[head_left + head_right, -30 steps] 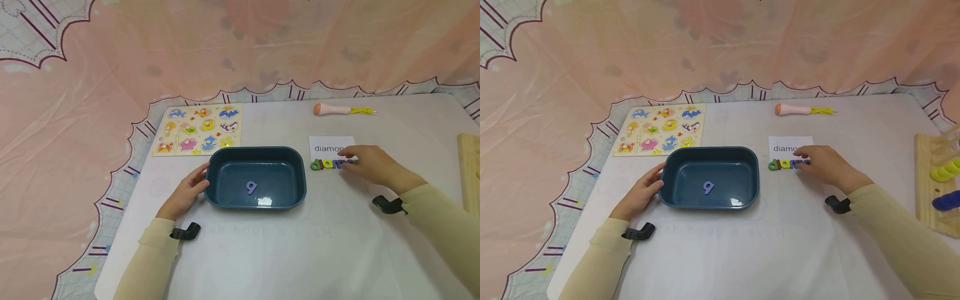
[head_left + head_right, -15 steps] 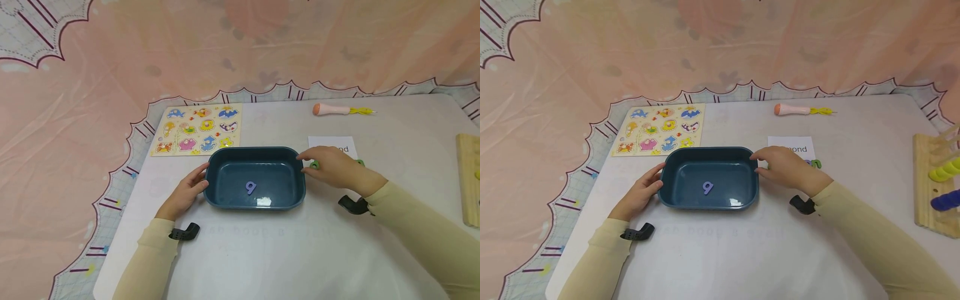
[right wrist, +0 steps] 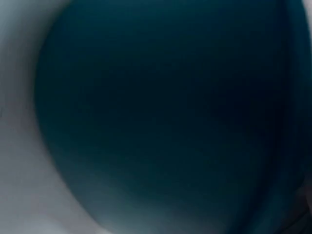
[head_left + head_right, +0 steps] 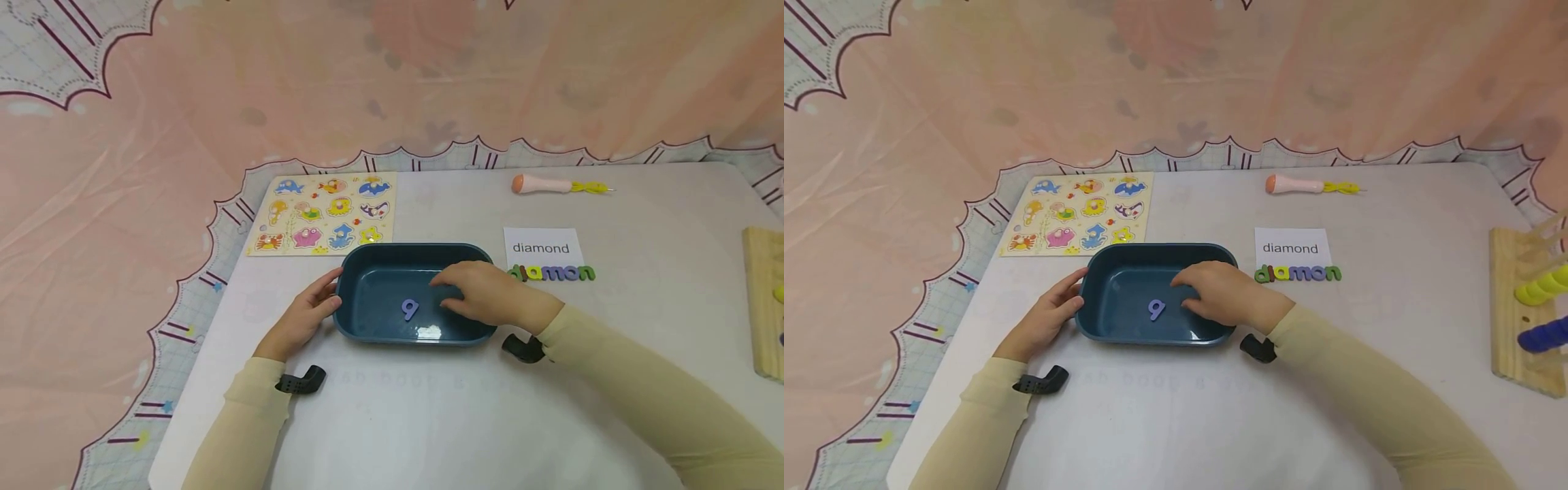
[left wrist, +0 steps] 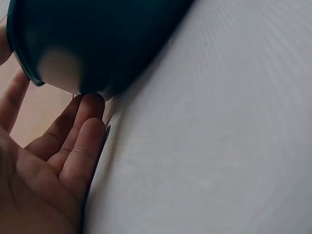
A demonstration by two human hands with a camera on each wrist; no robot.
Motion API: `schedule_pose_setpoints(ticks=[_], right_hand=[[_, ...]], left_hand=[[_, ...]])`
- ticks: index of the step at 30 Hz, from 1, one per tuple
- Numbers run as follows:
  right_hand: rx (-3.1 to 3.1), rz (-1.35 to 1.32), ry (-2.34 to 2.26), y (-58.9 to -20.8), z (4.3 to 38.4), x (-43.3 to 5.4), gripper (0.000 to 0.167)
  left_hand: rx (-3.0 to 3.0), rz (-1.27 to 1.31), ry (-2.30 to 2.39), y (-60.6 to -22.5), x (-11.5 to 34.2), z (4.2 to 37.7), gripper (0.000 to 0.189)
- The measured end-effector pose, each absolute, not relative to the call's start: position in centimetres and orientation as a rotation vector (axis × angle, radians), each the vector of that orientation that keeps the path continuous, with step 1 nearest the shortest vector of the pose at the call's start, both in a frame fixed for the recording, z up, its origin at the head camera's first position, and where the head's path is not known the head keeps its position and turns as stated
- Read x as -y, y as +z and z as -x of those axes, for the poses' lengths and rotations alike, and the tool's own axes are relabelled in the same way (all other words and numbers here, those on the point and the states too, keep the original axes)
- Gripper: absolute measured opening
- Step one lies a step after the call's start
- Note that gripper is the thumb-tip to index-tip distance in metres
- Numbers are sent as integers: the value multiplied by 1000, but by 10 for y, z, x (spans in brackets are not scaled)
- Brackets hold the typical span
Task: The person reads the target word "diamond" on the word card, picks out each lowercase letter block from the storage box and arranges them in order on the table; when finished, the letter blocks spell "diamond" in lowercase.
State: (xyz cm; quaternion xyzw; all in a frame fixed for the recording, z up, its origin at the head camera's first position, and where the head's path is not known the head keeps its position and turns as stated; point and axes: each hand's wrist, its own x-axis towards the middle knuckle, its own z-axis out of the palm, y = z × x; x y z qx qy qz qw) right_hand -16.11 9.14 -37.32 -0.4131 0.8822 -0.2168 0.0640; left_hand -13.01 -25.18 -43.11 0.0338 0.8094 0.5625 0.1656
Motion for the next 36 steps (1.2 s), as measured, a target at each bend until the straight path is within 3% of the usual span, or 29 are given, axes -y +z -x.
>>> schedule_pose_setpoints(ticks=[17,36], right_hand=[[-2570,1207,-694,-395,159,-56,33],[-2513,1217,-632,-410,164,-48,37]], left_hand=[[-2302,-95,1605,-433,252,131,62],[-2296,-113,1634,-433,253,131,60]])
